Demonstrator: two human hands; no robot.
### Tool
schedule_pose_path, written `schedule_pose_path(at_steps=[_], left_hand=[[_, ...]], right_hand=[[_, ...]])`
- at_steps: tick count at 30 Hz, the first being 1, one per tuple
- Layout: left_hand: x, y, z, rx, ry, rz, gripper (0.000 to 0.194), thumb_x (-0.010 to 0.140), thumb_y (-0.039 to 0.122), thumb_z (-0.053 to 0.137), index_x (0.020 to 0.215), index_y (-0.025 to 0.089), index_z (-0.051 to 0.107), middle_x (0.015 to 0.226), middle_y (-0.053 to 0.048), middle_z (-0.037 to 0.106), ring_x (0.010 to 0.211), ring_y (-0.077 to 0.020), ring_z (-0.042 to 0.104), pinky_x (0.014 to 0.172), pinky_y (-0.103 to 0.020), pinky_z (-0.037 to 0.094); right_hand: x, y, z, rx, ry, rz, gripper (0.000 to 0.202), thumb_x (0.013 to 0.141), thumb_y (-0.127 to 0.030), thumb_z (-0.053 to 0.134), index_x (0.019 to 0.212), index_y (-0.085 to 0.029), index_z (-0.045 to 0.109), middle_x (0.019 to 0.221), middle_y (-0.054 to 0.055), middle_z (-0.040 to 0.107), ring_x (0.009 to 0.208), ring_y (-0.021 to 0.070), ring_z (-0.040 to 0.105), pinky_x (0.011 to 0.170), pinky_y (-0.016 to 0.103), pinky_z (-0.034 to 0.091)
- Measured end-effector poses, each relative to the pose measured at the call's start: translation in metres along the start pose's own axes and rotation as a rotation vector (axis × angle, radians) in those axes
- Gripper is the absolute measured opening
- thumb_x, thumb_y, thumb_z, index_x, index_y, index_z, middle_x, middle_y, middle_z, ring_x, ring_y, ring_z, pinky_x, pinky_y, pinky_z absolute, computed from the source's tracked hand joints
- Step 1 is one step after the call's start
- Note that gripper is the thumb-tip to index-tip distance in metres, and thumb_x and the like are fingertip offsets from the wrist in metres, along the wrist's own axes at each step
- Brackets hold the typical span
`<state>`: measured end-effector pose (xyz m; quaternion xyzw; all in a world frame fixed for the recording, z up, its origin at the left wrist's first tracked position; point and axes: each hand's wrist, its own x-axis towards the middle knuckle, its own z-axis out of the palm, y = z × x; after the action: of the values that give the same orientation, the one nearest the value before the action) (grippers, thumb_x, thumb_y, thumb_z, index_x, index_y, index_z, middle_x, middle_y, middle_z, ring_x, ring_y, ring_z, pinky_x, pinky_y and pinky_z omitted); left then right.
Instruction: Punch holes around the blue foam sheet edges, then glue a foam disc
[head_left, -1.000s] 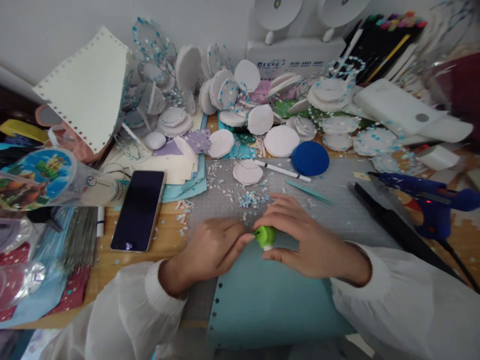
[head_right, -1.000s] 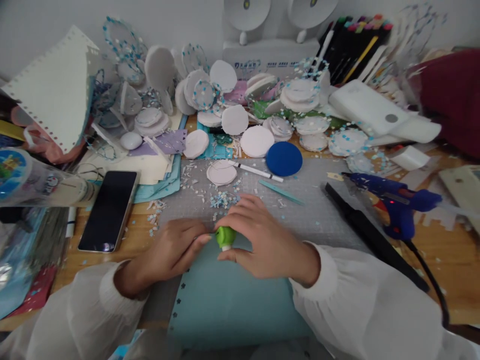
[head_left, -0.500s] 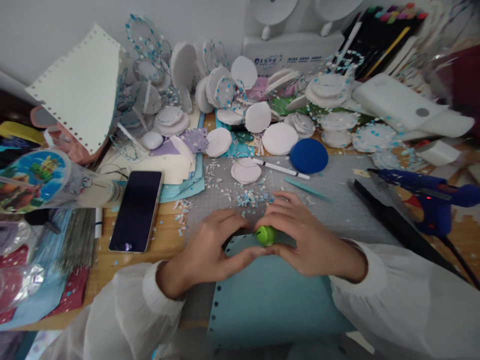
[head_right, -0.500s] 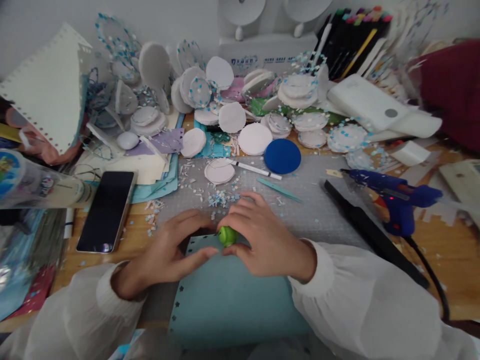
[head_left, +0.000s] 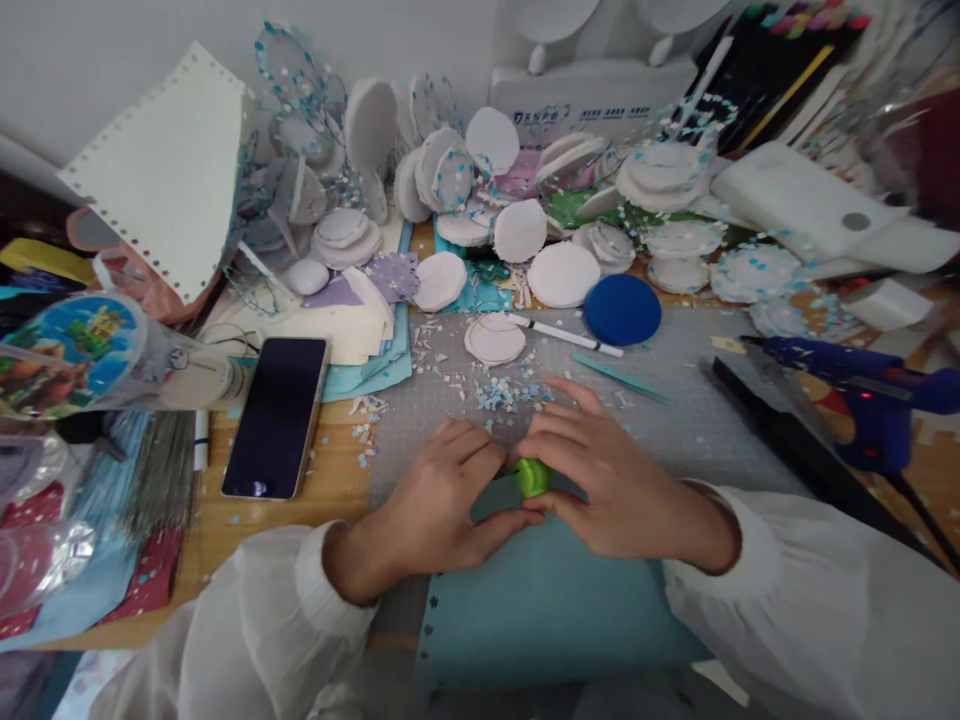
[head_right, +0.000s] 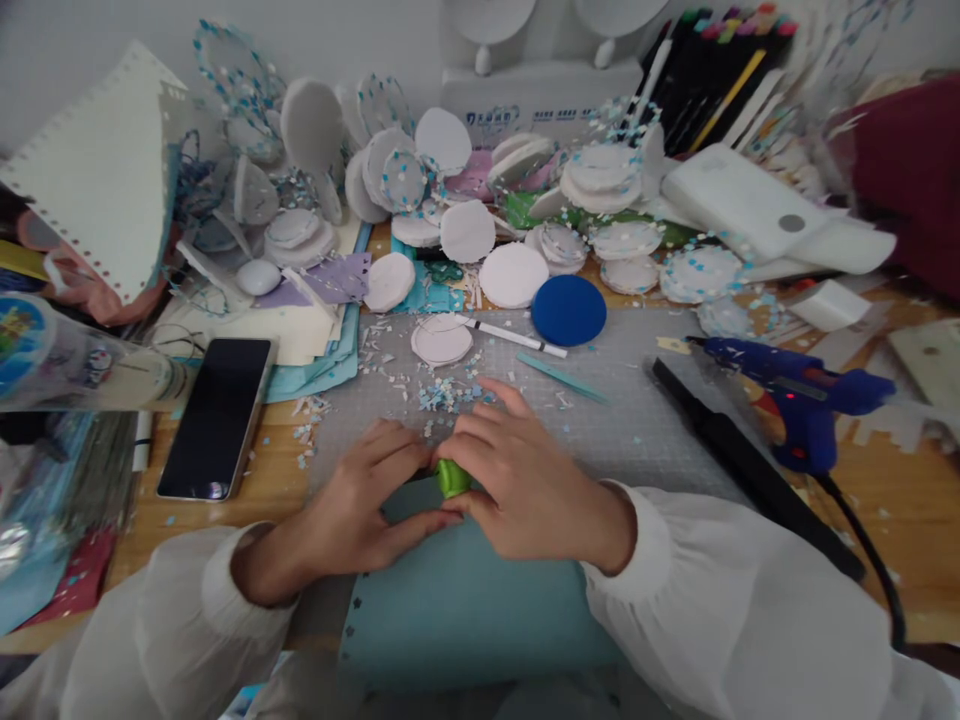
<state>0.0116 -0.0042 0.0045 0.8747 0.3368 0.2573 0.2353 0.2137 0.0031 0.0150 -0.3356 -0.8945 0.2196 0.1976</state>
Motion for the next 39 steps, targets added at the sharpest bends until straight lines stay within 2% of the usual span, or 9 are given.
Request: schedule_pose_path(at_steps=[5, 8, 11, 14, 21, 25, 28, 33, 39], left_hand=[[0.002, -0.001, -0.003, -0.122, -0.025, -0.101, 0.034, 0.077, 0.047, 0.069, 0.084, 0.015, 0.057, 0.078, -0.004, 0.061, 0.077, -0.0183, 0.057, 0.07, -0.031, 0.046], [0.002, -0.003, -0.007, -0.204, -0.047, -0.127, 0.039, 0.072, 0.046, 0.073, 0.092, 0.016, 0.059, 0.085, -0.004, 0.064, 0.083, -0.0183, 0.059, 0.074, -0.03, 0.048], [0.0, -0.005, -0.009, -0.236, -0.053, -0.129, 0.02, 0.083, 0.033, 0.065, 0.092, 0.016, 0.06, 0.088, -0.005, 0.065, 0.084, -0.0165, 0.06, 0.075, -0.028, 0.048], [-0.001, -0.007, -0.008, -0.236, -0.056, -0.147, 0.009, 0.089, 0.021, 0.054, 0.086, 0.016, 0.061, 0.082, -0.003, 0.064, 0.08, -0.014, 0.06, 0.074, -0.026, 0.048], [-0.003, -0.005, -0.009, -0.316, -0.085, -0.265, 0.011, 0.091, 0.023, 0.053, 0.089, 0.018, 0.062, 0.082, 0.001, 0.068, 0.074, -0.0104, 0.063, 0.069, -0.019, 0.049], [-0.004, -0.008, -0.015, -0.315, -0.023, -0.303, 0.012, 0.089, 0.026, 0.054, 0.088, 0.018, 0.064, 0.082, 0.0, 0.07, 0.074, -0.0116, 0.065, 0.069, -0.02, 0.05], [-0.005, -0.013, -0.021, -0.286, 0.04, -0.321, 0.011, 0.088, 0.025, 0.057, 0.091, 0.018, 0.065, 0.085, 0.0, 0.07, 0.077, -0.012, 0.065, 0.072, -0.021, 0.051], [-0.006, -0.013, -0.023, -0.254, 0.054, -0.272, 0.013, 0.09, 0.02, 0.053, 0.098, 0.018, 0.063, 0.092, -0.001, 0.071, 0.083, -0.0122, 0.066, 0.075, -0.022, 0.051], [-0.006, -0.011, -0.02, -0.155, 0.044, -0.16, 0.014, 0.091, 0.017, 0.048, 0.097, 0.018, 0.06, 0.089, -0.002, 0.069, 0.081, -0.0133, 0.065, 0.074, -0.024, 0.051]], right_hand=[[0.001, 0.004, -0.005, 0.145, -0.016, 0.021, 0.015, 0.081, -0.021, 0.064, 0.093, -0.018, 0.057, 0.08, 0.001, 0.057, 0.081, 0.0175, 0.055, 0.11, 0.052, 0.02], [0.002, 0.006, -0.009, 0.266, 0.029, 0.08, 0.02, 0.082, -0.029, 0.066, 0.097, -0.019, 0.058, 0.085, 0.002, 0.061, 0.087, 0.0188, 0.057, 0.106, 0.048, 0.029], [0.002, 0.007, -0.012, 0.413, 0.117, 0.224, 0.024, 0.083, -0.037, 0.064, 0.1, -0.02, 0.058, 0.096, 0.006, 0.064, 0.094, 0.021, 0.058, 0.091, 0.039, 0.044], [0.004, 0.007, -0.015, 0.641, 0.169, 0.382, 0.024, 0.086, -0.042, 0.058, 0.1, -0.023, 0.06, 0.097, 0.005, 0.066, 0.093, 0.0202, 0.062, 0.081, 0.033, 0.051], [0.008, 0.012, -0.017, 0.81, 0.211, 0.504, 0.031, 0.095, -0.044, 0.042, 0.102, -0.026, 0.066, 0.111, 0.004, 0.065, 0.11, 0.0216, 0.058, 0.1, 0.04, 0.043], [0.01, 0.008, -0.023, 0.766, 0.219, 0.486, 0.027, 0.088, -0.042, 0.057, 0.109, -0.027, 0.062, 0.109, 0.004, 0.066, 0.104, 0.0216, 0.061, 0.092, 0.037, 0.05], [0.012, 0.001, -0.024, 0.595, 0.179, 0.38, 0.031, 0.083, -0.037, 0.065, 0.111, -0.025, 0.06, 0.108, 0.005, 0.064, 0.1, 0.0208, 0.061, 0.088, 0.034, 0.05], [0.012, -0.002, -0.007, 0.38, 0.111, 0.169, 0.031, 0.084, -0.032, 0.065, 0.113, -0.023, 0.057, 0.102, 0.005, 0.063, 0.096, 0.0187, 0.059, 0.085, 0.034, 0.049], [0.008, 0.004, 0.007, 0.25, 0.091, 0.11, 0.031, 0.086, -0.031, 0.061, 0.115, -0.022, 0.054, 0.106, 0.008, 0.062, 0.101, 0.0205, 0.058, 0.087, 0.037, 0.049]])
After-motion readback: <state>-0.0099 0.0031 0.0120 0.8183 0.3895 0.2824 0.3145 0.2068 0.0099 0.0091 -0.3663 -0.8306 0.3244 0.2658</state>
